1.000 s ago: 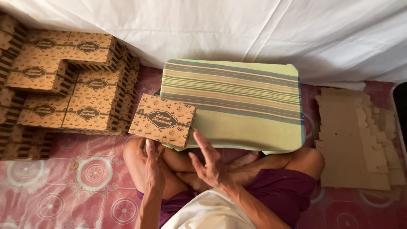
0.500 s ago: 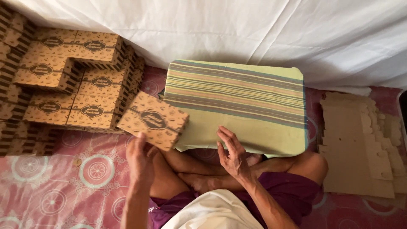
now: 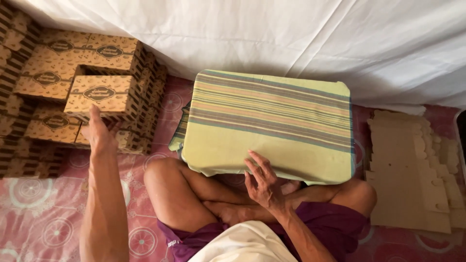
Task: A person is sitting on the floor manually folding and assembling cardboard boxes from flat sheets.
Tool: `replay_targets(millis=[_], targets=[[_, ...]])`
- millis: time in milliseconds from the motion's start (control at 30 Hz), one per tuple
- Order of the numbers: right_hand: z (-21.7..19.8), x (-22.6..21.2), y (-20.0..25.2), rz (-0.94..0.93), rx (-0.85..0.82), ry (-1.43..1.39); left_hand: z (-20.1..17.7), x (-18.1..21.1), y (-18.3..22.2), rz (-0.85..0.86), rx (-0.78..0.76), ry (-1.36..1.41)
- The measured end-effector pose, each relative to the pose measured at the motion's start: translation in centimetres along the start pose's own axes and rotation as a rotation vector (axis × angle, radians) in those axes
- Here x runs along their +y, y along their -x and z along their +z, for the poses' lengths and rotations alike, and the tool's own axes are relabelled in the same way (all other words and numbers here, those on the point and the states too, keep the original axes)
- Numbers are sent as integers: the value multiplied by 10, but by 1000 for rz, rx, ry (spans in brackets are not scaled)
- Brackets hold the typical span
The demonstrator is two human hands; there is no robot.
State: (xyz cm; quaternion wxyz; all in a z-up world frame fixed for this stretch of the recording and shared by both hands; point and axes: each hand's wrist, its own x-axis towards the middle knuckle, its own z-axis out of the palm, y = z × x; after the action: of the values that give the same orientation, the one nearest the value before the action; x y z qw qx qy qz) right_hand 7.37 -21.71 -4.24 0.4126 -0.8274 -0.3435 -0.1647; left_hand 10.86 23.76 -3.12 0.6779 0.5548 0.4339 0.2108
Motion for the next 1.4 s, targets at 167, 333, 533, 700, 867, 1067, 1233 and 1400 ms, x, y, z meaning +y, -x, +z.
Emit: replay_targets(millis=[167,333,533,700,867,1067,1233,1400], targets=[[0,-1,-3,15,-8,0,2,-13,-74,13,186,-24],[1,-1,-2,4,-7,-22,13,-13,-52,57,233,-247],[1,-3,-5,-31,-6,1,29,-52,-26,817,338,-750],[1,-2,-3,-25,-11,-16,21,-76,-56,1166,375,-1102],[3,-1,-1,-19,-8,1,19,-76,-76,1188,393,-1107],[-12,-6,-4,59,3,-121,26,-54,-29,1078,286,-1063],[-67,12,7,208,199,-140,48,-40,24,1065,204,-908],[-155,53,43,446,441,259,80,-58,72,1215,34,-877]])
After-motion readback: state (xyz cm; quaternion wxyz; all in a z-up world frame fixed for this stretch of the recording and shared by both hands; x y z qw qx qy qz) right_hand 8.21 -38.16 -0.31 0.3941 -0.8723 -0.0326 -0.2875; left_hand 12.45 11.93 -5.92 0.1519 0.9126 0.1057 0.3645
